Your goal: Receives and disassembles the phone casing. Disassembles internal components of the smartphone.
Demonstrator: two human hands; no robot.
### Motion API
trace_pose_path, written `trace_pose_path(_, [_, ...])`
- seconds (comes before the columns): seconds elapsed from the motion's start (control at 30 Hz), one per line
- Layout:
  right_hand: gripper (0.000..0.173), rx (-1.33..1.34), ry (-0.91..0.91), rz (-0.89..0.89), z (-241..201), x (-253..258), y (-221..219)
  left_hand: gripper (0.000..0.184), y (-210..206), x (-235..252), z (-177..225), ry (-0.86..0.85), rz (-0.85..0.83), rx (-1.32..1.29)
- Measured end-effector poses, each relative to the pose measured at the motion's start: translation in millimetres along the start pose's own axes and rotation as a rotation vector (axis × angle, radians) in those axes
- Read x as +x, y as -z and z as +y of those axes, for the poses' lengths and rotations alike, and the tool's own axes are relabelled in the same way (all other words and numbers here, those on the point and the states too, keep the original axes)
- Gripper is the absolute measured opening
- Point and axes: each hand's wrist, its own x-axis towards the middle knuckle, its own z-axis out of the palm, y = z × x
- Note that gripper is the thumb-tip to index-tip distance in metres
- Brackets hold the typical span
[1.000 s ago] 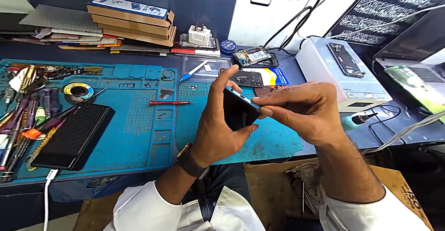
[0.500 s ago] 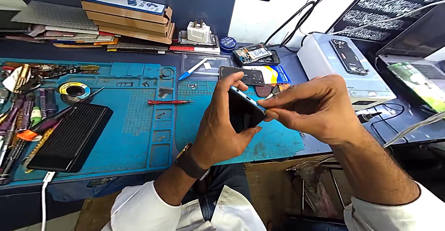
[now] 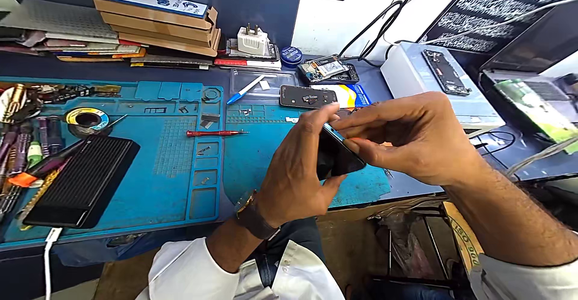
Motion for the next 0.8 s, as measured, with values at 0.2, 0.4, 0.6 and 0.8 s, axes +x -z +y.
trace_pose_path(0.2, [0.028, -0.067, 0.023, -0.033, -6, 17, -6, 0.11, 2, -4, 3, 0.012, 0.026, 0.032])
trace_pose_path(0.4, [0.023, -0.204, 0.018, -0.079, -17, 31, -8, 0.121, 4, -6, 2, -0.008, 0.053, 0.009])
trace_pose_path(0.6, [0.015, -0.318, 0.026, -0.071, -22, 43, -16, 0.118, 5, -8, -2, -0.023, 0.063, 0.028])
trace_pose_path(0.8, [0.019, -0.356, 0.003, -0.126, -21, 49, -12, 0.12, 4, -15, -4, 0.1, 0.07, 0.029])
